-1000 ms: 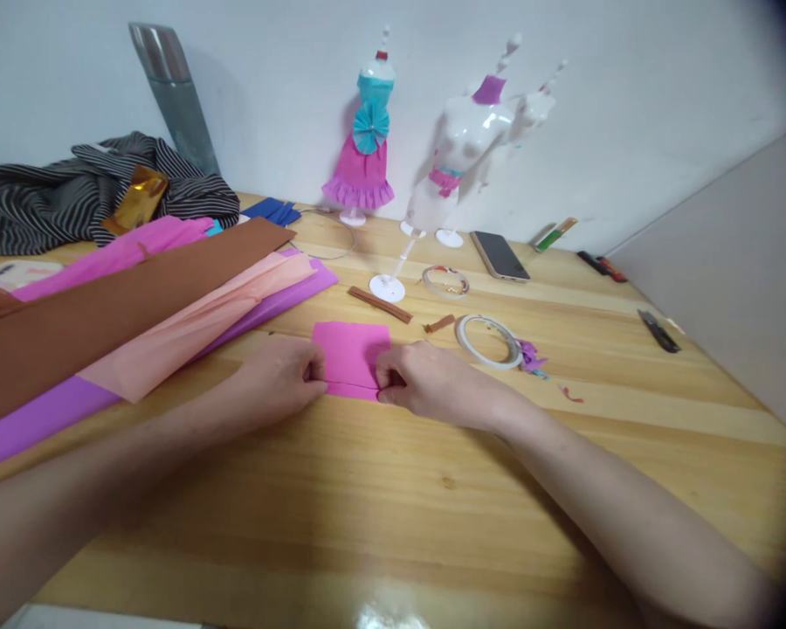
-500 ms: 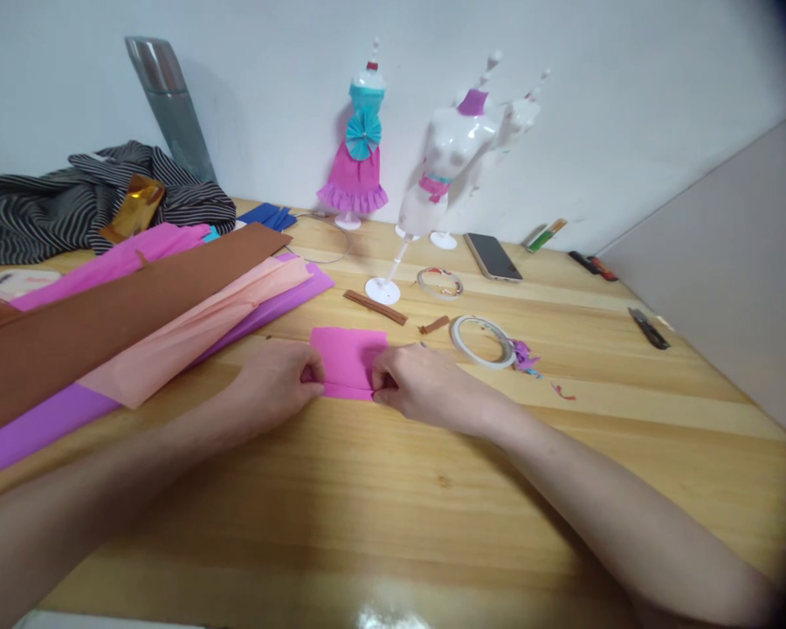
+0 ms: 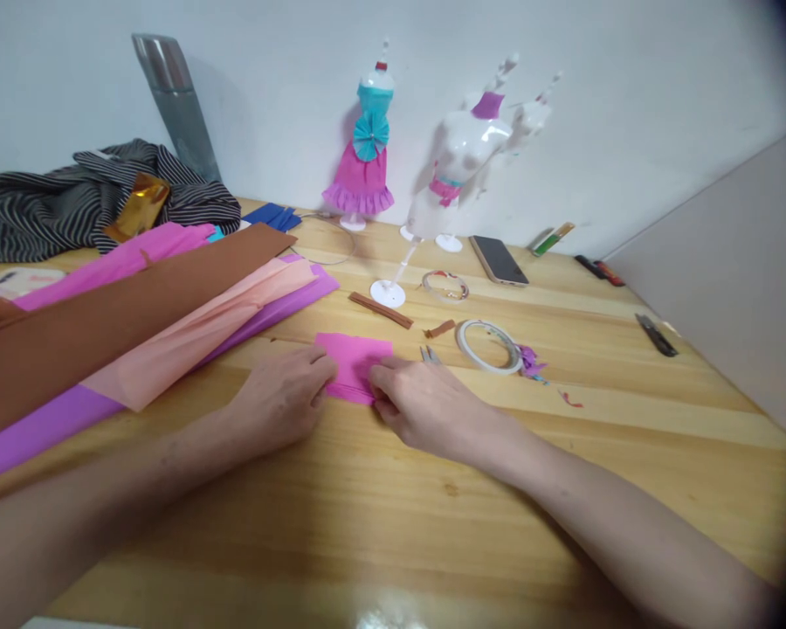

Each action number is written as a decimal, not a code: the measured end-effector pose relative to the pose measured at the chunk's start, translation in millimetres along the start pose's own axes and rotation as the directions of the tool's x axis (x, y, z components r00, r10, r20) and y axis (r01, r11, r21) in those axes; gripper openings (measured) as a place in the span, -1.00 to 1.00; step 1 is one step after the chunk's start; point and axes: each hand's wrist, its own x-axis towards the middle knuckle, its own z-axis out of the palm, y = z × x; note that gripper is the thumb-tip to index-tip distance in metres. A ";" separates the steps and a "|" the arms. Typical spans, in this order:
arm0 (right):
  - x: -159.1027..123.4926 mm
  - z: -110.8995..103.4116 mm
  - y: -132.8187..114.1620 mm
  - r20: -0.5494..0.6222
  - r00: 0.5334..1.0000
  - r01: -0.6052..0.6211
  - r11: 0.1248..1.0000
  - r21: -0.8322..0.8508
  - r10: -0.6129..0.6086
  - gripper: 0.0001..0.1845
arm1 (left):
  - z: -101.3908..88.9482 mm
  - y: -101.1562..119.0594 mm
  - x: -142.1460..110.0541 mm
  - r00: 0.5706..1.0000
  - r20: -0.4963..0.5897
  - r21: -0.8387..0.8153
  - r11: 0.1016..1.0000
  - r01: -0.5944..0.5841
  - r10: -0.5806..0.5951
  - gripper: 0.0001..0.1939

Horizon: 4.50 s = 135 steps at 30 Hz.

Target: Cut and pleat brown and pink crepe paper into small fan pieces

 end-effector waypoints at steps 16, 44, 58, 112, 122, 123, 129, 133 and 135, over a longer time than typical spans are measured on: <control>-0.9 1.7 5.6 -0.011 1.000 0.024 0.994 0.103 -0.023 -0.88 | -2.1 1.9 -1.4 0.999 0.052 -0.010 1.000 -0.014 0.015 -0.84; 3.6 6.1 3.6 -0.022 1.000 0.020 0.990 0.140 -0.017 -0.92 | -6.6 1.5 -0.6 0.994 0.111 -0.028 1.000 -0.007 0.010 -0.85; -1.5 0.3 -8.5 -0.013 1.000 -0.008 1.000 -0.023 0.008 -0.86 | -9.8 1.9 -5.4 0.981 0.189 0.036 0.998 -0.050 0.042 -0.77; 10.1 -2.2 17.9 0.056 0.989 -0.147 0.907 0.393 0.137 -0.86 | -12.8 -9.3 5.7 0.954 0.181 -0.319 0.903 0.288 -0.240 -0.95; 10.2 2.5 17.2 0.042 0.988 -0.153 0.902 0.403 0.149 -0.89 | -14.6 -5.5 6.7 0.961 0.154 -0.242 0.934 0.261 -0.229 -0.96; 10.4 2.9 17.0 0.047 0.987 -0.158 0.903 0.399 0.152 -0.89 | -14.4 -5.0 6.9 0.963 0.151 -0.235 0.938 0.254 -0.223 -0.95; 9.5 6.4 16.4 0.035 0.992 -0.129 0.924 0.360 0.125 -0.96 | -10.2 -6.0 7.9 0.965 0.163 -0.238 0.941 0.241 -0.206 -0.93; 5.7 6.3 12.1 0.005 0.995 -0.098 0.957 0.274 0.100 -0.95 | -9.9 -5.2 5.8 0.983 0.111 -0.211 0.963 0.170 -0.149 -0.89; 4.0 5.3 8.5 -0.034 0.997 -0.067 0.975 0.210 0.076 -0.95 | -9.5 -4.3 4.1 0.992 0.066 -0.187 0.975 0.122 -0.112 -0.87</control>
